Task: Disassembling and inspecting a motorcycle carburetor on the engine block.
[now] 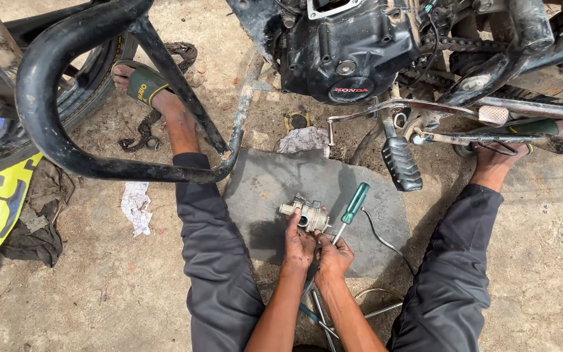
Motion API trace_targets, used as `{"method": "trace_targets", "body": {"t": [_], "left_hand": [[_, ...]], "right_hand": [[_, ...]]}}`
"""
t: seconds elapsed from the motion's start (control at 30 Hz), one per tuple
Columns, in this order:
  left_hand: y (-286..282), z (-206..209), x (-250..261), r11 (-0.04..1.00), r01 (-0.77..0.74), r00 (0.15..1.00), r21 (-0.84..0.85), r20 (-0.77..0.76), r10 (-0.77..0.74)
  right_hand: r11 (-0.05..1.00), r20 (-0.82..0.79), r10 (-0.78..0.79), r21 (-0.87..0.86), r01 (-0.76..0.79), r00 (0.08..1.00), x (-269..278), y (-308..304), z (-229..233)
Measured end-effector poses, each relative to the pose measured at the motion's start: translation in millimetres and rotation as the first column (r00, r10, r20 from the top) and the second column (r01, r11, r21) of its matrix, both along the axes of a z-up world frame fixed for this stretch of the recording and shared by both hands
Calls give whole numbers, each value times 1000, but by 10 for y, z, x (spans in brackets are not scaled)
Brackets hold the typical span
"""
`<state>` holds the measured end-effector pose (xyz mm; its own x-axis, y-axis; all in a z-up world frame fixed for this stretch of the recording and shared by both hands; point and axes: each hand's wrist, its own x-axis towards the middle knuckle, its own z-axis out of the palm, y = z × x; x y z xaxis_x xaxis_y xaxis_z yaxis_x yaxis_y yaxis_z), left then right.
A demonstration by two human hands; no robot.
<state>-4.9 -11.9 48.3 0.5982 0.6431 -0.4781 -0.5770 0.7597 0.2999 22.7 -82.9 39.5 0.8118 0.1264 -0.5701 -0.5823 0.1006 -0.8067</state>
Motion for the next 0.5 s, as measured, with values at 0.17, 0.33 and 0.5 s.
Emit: {"method": "trace_targets", "body": {"t": [0.17,0.33,0.5], "left_hand": [[3,-255,13,992,-122,991,-28,-53,121],[189,-689,-148,946,-275,954,-172,-167,248],[264,-917,-316,847,-446,888,-290,-262,378]], "right_hand": [[992,-13,-119,-43,118,993,107,-134,-68],[979,190,46,-203,-7,981,459,-217,-330],[680,359,659,-659,-321,661,631,202,-104]]}}
